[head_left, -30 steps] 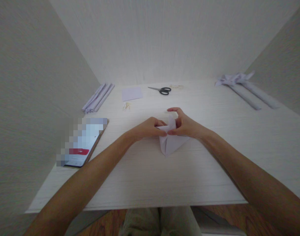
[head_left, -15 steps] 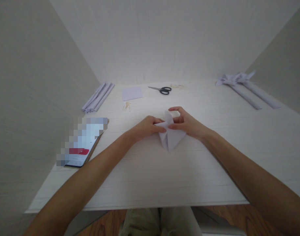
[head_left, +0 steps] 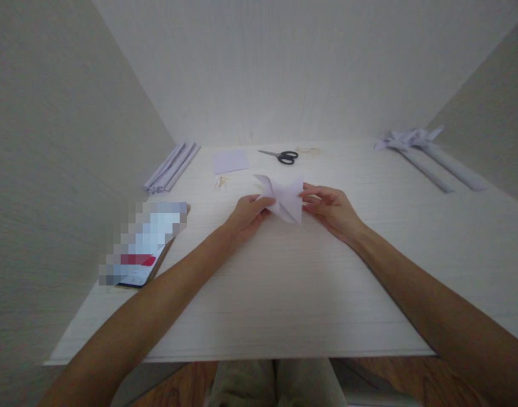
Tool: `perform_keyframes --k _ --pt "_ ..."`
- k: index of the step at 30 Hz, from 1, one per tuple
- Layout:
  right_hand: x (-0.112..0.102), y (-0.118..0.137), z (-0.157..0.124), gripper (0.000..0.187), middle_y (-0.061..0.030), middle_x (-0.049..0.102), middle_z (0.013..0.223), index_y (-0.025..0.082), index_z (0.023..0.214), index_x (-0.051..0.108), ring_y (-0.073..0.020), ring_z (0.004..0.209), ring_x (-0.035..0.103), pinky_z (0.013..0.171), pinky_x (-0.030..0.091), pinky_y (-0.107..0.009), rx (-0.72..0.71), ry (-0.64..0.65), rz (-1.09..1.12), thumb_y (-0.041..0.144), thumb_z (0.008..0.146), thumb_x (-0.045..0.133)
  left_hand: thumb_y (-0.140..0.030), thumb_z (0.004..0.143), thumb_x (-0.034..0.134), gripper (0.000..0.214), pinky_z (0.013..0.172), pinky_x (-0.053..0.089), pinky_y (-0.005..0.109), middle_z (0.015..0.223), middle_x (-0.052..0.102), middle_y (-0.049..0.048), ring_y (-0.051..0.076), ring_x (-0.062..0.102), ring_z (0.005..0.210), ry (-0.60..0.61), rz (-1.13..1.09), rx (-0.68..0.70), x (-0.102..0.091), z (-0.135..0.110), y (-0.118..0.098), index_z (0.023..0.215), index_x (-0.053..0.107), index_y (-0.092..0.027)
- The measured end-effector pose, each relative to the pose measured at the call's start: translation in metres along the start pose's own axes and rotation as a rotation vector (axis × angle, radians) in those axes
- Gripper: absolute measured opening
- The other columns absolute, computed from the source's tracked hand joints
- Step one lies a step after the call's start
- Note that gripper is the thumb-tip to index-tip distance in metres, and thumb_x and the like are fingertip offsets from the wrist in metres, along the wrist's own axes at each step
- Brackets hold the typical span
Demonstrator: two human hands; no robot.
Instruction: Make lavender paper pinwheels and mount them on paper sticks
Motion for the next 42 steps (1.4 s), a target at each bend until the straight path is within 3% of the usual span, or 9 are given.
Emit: perform_keyframes --k 3,5,13,19,25,42 --pt "0.003 -0.005 0.000 0.015 -0.0031 0.063 0.095 0.020 0.069 0.066 -0.0167 0.086 0.058 0.077 0.046 -0.032 0.012 0.069 -0.067 0.017 0.055 0.069 -0.005 0.058 0.057 0.007 0.080 0.042 0.028 0.068 0.063 0.0064 0.011 0.056 0.068 0.032 -0.003 -0.018 0.001 0.000 0.000 0.064 0.061 -0.006" --pt "0.003 -0.005 0.000 0.016 -0.0014 0.065 0.085 0.020 0.069 0.067 -0.0148 0.078 0.060 0.072 0.047 -0.030 0.015 0.048 -0.074 0.017 0.055 0.069 -0.006 0.057 0.058 0.008 0.079 0.042 0.028 0.066 0.063 0.0058 0.011 0.056 0.067 0.044 0.005 -0.016 0.002 -0.001 0.000 0.064 0.061 -0.006" --pt "0.005 0.000 0.001 0.007 0.0020 0.058 0.063 0.017 0.061 0.065 -0.0078 0.059 0.053 0.055 0.041 -0.022 -0.023 -0.031 -0.188 0.021 0.057 0.069 -0.008 0.053 0.060 0.007 0.077 0.041 0.028 0.060 0.062 0.0034 0.012 0.056 0.065 0.061 0.067 0.010 0.006 -0.004 0.002 0.060 0.062 -0.008" --pt "0.010 0.001 0.001 0.016 0.0022 0.054 0.052 0.014 0.057 0.060 -0.0061 0.047 0.045 0.045 0.033 -0.021 0.021 -0.075 -0.357 0.029 0.062 0.065 -0.013 0.056 0.059 0.010 0.075 0.041 0.029 0.061 0.062 0.0025 0.012 0.055 0.064 0.132 0.164 0.055 0.007 -0.005 0.004 0.064 0.065 -0.009" --pt "0.012 0.002 0.000 0.020 0.0012 0.054 0.050 0.014 0.054 0.058 -0.0070 0.044 0.043 0.041 0.031 -0.021 0.049 -0.115 -0.490 0.032 0.060 0.064 -0.013 0.059 0.056 0.015 0.072 0.041 0.028 0.065 0.062 0.0021 0.011 0.054 0.063 0.132 0.259 0.086 0.006 -0.004 0.005 0.070 0.066 -0.010" --pt "0.012 -0.002 -0.001 0.027 -0.0001 0.054 0.048 0.013 0.055 0.058 -0.0075 0.042 0.042 0.038 0.028 -0.021 0.072 -0.175 -0.561 0.039 0.058 0.065 -0.018 0.060 0.057 0.017 0.072 0.041 0.027 0.067 0.061 0.0011 0.011 0.053 0.062 0.126 0.370 0.122 0.003 -0.004 0.007 0.073 0.066 -0.012"
Point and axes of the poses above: each hand's wrist, its own z-axis towards the middle knuckle, its own x-axis out of the palm, y = z × x, the point moved 3 cm from there along z, towards the middle knuckle
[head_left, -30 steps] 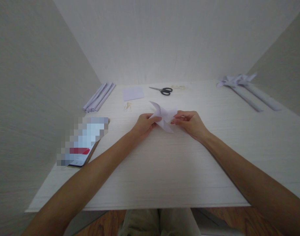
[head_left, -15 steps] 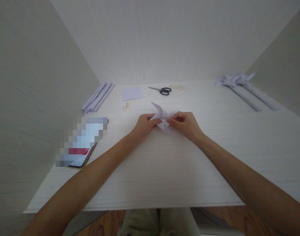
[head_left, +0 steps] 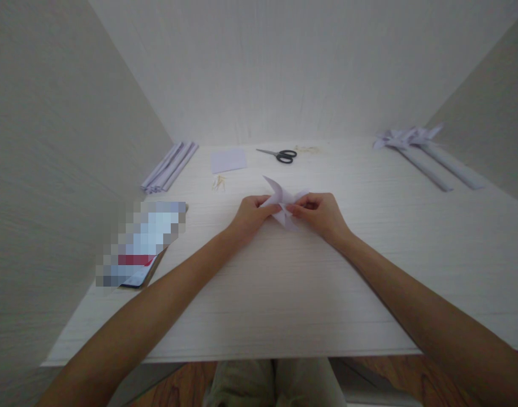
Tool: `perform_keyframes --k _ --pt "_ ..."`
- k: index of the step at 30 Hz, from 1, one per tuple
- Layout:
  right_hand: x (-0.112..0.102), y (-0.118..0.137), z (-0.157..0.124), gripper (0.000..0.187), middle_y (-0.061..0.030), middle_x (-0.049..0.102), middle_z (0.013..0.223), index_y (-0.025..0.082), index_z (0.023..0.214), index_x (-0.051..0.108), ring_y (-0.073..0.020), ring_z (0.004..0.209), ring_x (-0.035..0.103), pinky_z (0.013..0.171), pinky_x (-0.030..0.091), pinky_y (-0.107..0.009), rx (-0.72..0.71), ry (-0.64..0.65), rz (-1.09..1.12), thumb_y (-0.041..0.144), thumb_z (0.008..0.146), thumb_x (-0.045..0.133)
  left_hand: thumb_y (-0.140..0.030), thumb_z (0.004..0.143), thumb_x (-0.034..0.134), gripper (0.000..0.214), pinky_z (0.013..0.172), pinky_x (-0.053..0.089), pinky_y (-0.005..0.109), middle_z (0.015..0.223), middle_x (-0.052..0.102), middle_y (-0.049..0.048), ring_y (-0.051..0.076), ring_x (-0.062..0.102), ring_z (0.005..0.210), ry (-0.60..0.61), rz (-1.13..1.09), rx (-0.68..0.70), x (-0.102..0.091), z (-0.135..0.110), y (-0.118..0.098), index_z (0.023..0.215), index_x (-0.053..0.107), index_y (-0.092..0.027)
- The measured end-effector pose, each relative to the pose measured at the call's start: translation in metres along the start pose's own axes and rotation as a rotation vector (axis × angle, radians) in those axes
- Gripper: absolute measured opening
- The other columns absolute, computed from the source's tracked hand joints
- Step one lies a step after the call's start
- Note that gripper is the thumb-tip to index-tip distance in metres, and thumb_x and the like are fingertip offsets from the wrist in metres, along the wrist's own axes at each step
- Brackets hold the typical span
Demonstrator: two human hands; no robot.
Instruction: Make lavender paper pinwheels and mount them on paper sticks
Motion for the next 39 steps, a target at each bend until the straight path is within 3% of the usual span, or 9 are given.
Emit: perform_keyframes --k 30,39 --pt "0.0004 0.0010 0.0003 0.026 -0.0016 0.055 0.047 0.014 0.053 0.057 -0.0081 0.041 0.045 0.038 0.031 -0.020 -0.041 -0.032 -0.079 0.037 0.062 0.061 -0.026 0.060 0.060 0.021 0.067 0.040 0.024 0.072 0.062 0.0012 0.012 0.054 0.066 -0.003 0.163 0.070 0.0003 -0.0067 -0.0062 0.076 0.064 -0.012" --pt "0.0009 0.0011 -0.0001 0.025 -0.0002 0.053 0.047 0.013 0.054 0.057 -0.0068 0.040 0.041 0.037 0.028 -0.020 -0.074 -0.026 -0.113 0.036 0.064 0.060 -0.021 0.061 0.058 0.018 0.070 0.039 0.025 0.074 0.063 0.0021 0.012 0.054 0.069 -0.060 0.199 0.105 0.0021 -0.0062 -0.0081 0.074 0.065 -0.011"
Point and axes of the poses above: each hand's wrist, its own z-axis towards the middle knuckle, its own x-axis out of the palm, y = z × x, the point moved 3 cm from there along z, towards the middle knuckle
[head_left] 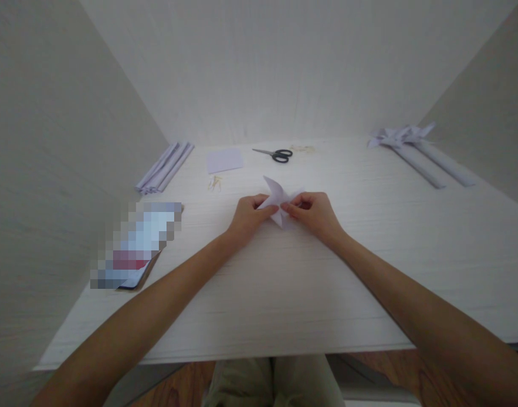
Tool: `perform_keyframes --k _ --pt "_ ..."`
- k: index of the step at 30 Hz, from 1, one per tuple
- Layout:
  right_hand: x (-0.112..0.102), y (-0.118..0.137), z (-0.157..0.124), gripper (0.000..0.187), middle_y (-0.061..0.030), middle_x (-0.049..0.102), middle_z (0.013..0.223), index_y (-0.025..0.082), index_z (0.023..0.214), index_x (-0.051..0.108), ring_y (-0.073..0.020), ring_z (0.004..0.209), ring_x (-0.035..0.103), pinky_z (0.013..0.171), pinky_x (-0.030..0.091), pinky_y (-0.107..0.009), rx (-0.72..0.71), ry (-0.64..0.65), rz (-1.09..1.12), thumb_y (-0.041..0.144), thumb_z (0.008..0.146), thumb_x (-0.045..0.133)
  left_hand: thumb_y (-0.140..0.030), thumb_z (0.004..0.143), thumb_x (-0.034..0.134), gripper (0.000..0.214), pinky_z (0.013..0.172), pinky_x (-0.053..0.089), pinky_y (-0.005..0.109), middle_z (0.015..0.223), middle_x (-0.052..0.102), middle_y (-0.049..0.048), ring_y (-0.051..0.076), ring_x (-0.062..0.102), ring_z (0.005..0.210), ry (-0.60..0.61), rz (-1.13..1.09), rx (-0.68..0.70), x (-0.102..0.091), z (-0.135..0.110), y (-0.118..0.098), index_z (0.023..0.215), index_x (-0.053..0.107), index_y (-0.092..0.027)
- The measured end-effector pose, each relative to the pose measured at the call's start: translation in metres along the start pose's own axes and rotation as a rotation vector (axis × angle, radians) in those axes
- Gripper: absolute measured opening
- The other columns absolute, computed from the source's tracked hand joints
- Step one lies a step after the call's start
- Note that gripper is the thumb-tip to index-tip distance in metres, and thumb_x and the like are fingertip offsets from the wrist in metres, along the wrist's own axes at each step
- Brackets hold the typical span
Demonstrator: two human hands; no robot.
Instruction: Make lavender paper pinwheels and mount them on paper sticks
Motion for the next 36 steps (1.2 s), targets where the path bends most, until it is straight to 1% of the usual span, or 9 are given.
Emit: perform_keyframes --k 5,10,13,17,21,24,26,32,36 --pt "0.000 0.001 -0.002 0.024 0.0011 0.052 0.049 0.015 0.057 0.053 -0.0076 0.043 0.045 0.038 0.032 -0.020 -0.008 -0.020 0.096 0.037 0.061 0.064 -0.022 0.060 0.059 0.018 0.069 0.039 0.025 0.073 0.062 0.0011 0.012 0.054 0.067 -0.023 -0.068 -0.013 -0.001 0.002 0.004 0.074 0.065 -0.012" --pt "-0.007 0.004 -0.004 0.023 0.0050 0.051 0.055 0.018 0.063 0.046 -0.0072 0.047 0.051 0.039 0.037 -0.017 -0.027 -0.180 0.394 0.037 0.066 0.060 -0.024 0.060 0.060 0.020 0.071 0.040 0.026 0.075 0.062 0.0013 0.012 0.054 0.068 -0.026 -0.217 -0.008 -0.001 0.006 0.016 0.077 0.065 -0.013" --pt "-0.011 0.001 -0.003 0.022 0.0040 0.055 0.065 0.018 0.062 0.046 -0.0043 0.046 0.049 0.037 0.035 -0.015 0.001 -0.258 0.509 0.035 0.071 0.055 -0.023 0.059 0.062 0.021 0.071 0.040 0.027 0.073 0.063 0.0013 0.012 0.055 0.068 -0.005 -0.310 -0.042 -0.001 0.007 0.019 0.077 0.066 -0.013" --pt "-0.014 -0.005 0.000 0.022 0.0043 0.056 0.063 0.017 0.059 0.046 -0.0026 0.040 0.045 0.035 0.032 -0.014 0.069 -0.304 0.561 0.033 0.071 0.054 -0.017 0.055 0.063 0.016 0.072 0.040 0.027 0.064 0.062 0.0010 0.011 0.054 0.064 0.041 -0.519 -0.121 0.002 0.007 0.014 0.070 0.065 -0.012" --pt "-0.016 -0.011 0.002 0.019 0.0048 0.055 0.059 0.017 0.059 0.048 -0.0031 0.039 0.044 0.035 0.031 -0.015 0.088 -0.327 0.582 0.031 0.069 0.056 -0.014 0.052 0.066 0.014 0.075 0.039 0.027 0.065 0.063 0.0036 0.011 0.055 0.066 0.147 -0.685 -0.166 0.005 0.005 0.006 0.065 0.064 -0.009" --pt "-0.016 -0.015 0.002 0.014 0.0062 0.050 0.051 0.018 0.059 0.049 -0.0040 0.039 0.044 0.037 0.031 -0.015 0.095 -0.339 0.561 0.026 0.067 0.057 -0.015 0.050 0.069 0.019 0.073 0.038 0.025 0.065 0.063 0.0037 0.011 0.055 0.068 0.267 -0.730 -0.207 0.007 0.001 0.003 0.067 0.064 -0.008" --pt "-0.015 -0.015 0.002 0.012 0.0048 0.053 0.054 0.018 0.060 0.050 -0.0051 0.042 0.045 0.038 0.033 -0.017 0.103 -0.344 0.531 0.025 0.066 0.057 -0.017 0.047 0.071 0.022 0.069 0.038 0.024 0.062 0.062 0.0032 0.010 0.054 0.065 0.383 -0.732 -0.232 0.009 -0.003 0.001 0.067 0.064 -0.008" --pt "-0.004 0.000 0.017 0.013 0.0042 0.052 0.051 0.017 0.058 0.052 -0.0056 0.038 0.041 0.035 0.030 -0.019 0.137 -0.239 0.296 0.025 0.058 0.062 -0.019 0.042 0.074 0.028 0.061 0.037 0.021 0.059 0.061 0.0009 0.009 0.053 0.058 0.620 -0.783 -0.299 0.006 -0.013 -0.006 0.065 0.062 -0.008" --pt "0.021 0.016 0.048 0.014 0.0025 0.053 0.050 0.016 0.059 0.053 -0.0076 0.040 0.043 0.038 0.033 -0.021 -0.001 0.013 0.066 0.027 0.058 0.062 -0.022 0.036 0.076 0.035 0.055 0.037 0.021 0.057 0.061 -0.0001 0.009 0.053 0.054 0.680 -0.836 -0.307 0.002 -0.015 -0.006 0.065 0.061 -0.009"
Point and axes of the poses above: each hand's wrist, its own z-axis towards the middle knuckle, its own x-axis out of the palm, y = z × x, the point moved 3 cm from there along z, towards the middle knuckle
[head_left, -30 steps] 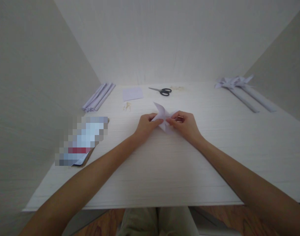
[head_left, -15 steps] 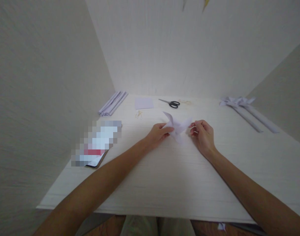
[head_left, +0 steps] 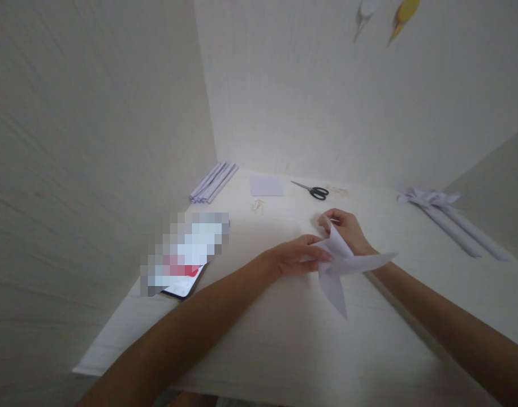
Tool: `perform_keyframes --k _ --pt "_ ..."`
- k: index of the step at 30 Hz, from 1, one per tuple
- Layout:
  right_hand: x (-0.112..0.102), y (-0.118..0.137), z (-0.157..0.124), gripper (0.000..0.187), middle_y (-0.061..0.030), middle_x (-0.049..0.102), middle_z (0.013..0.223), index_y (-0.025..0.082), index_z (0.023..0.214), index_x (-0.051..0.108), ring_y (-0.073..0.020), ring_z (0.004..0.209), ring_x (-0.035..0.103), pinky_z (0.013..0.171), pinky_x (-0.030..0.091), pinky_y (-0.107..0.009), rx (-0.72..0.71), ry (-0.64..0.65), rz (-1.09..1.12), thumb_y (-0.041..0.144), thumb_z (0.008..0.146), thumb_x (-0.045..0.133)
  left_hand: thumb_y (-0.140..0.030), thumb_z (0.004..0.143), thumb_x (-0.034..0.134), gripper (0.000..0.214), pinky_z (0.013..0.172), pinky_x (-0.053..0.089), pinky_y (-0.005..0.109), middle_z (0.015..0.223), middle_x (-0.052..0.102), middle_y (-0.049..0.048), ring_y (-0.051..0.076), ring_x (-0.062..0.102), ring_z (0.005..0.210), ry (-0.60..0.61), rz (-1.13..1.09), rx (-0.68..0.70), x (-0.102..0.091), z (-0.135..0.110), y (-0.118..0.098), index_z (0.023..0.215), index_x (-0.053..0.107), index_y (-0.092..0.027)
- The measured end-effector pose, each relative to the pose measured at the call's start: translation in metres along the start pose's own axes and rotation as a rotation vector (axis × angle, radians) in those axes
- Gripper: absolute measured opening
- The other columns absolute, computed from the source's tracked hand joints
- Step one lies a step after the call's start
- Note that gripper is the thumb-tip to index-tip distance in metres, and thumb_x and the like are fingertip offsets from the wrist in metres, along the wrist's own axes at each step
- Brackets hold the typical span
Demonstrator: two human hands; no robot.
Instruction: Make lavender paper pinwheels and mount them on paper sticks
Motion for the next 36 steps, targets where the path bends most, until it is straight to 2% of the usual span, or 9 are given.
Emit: perform_keyframes --k 4,8,13,18,23,30,33,36 --pt "0.037 0.010 0.036 0.011 -0.0023 0.059 0.058 0.014 0.064 0.059 -0.0097 0.046 0.046 0.044 0.036 -0.022 -0.291 0.135 -0.299 0.024 0.067 0.055 -0.024 0.034 0.077 0.038 0.051 0.035 0.020 0.057 0.061 0.0001 0.008 0.053 0.051 0.068 -0.026 0.008 -0.004 -0.003 0.000 0.065 0.059 -0.010" --pt "0.070 0.022 0.064 0.008 -0.0036 0.062 0.065 0.015 0.067 0.062 -0.0117 0.056 0.050 0.054 0.039 -0.024 -0.404 0.200 -0.322 0.019 0.067 0.055 -0.027 0.036 0.077 0.041 0.051 0.035 0.020 0.058 0.061 0.0007 0.008 0.052 0.051 0.151 -0.043 0.023 -0.006 -0.006 0.000 0.068 0.059 -0.009" --pt "0.103 0.037 0.083 0.016 -0.0057 0.061 0.076 0.014 0.076 0.063 -0.0122 0.062 0.051 0.058 0.039 -0.024 -0.665 0.329 -0.410 0.011 0.072 0.048 -0.028 0.036 0.077 0.042 0.053 0.036 0.021 0.056 0.060 0.0004 0.009 0.053 0.053 0.219 -0.046 0.022 -0.008 -0.004 0.002 0.068 0.059 -0.009" --pt "0.125 0.037 0.090 0.020 -0.0062 0.058 0.084 0.016 0.080 0.063 -0.0141 0.073 0.052 0.066 0.038 -0.025 -0.819 0.467 -0.626 0.009 0.074 0.046 -0.028 0.035 0.077 0.043 0.051 0.036 0.021 0.059 0.061 -0.0009 0.009 0.053 0.051 0.226 -0.050 -0.019 -0.009 -0.004 0.004 0.070 0.059 -0.010" --pt "0.132 0.040 0.089 0.017 -0.0062 0.057 0.089 0.016 0.079 0.061 -0.0143 0.077 0.051 0.064 0.036 -0.023 -0.881 0.530 -0.765 0.011 0.076 0.045 -0.027 0.035 0.077 0.040 0.052 0.037 0.022 0.060 0.060 -0.0002 0.010 0.052 0.052 0.197 -0.043 -0.045 -0.008 -0.005 0.002 0.068 0.059 -0.011" --pt "0.127 0.041 0.086 0.016 -0.0076 0.057 0.077 0.015 0.071 0.057 -0.0169 0.074 0.049 0.061 0.033 -0.025 -0.860 0.516 -0.795 0.011 0.076 0.042 -0.027 0.033 0.077 0.041 0.052 0.035 0.022 0.064 0.059 -0.0003 0.009 0.050 0.054 0.117 -0.014 -0.037 -0.011 -0.004 0.001 0.067 0.061 -0.013" --pt "0.123 0.038 0.085 0.017 -0.0085 0.056 0.076 0.014 0.076 0.056 -0.0174 0.071 0.048 0.061 0.033 -0.027 -0.829 0.470 -0.791 0.013 0.077 0.039 -0.027 0.033 0.077 0.040 0.053 0.035 0.022 0.063 0.059 -0.0006 0.009 0.050 0.054 0.128 -0.018 -0.027 -0.010 -0.004 -0.001 0.067 0.061 -0.013" --pt "0.116 0.040 0.083 0.021 -0.0071 0.055 0.078 0.013 0.092 0.052 -0.0155 0.070 0.048 0.063 0.036 -0.026 -0.779 0.396 -0.684 0.013 0.078 0.036 -0.028 0.033 0.077 0.040 0.054 0.036 0.022 0.061 0.059 -0.0007 0.009 0.050 0.053 0.141 -0.024 -0.024 -0.009 -0.005 -0.002 0.065 0.061 -0.013"
Point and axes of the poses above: each hand's wrist, its own z-axis towards the middle knuckle, its own x-axis out of the palm, y = z × x, the point moved 3 cm from there along z, towards the middle knuckle
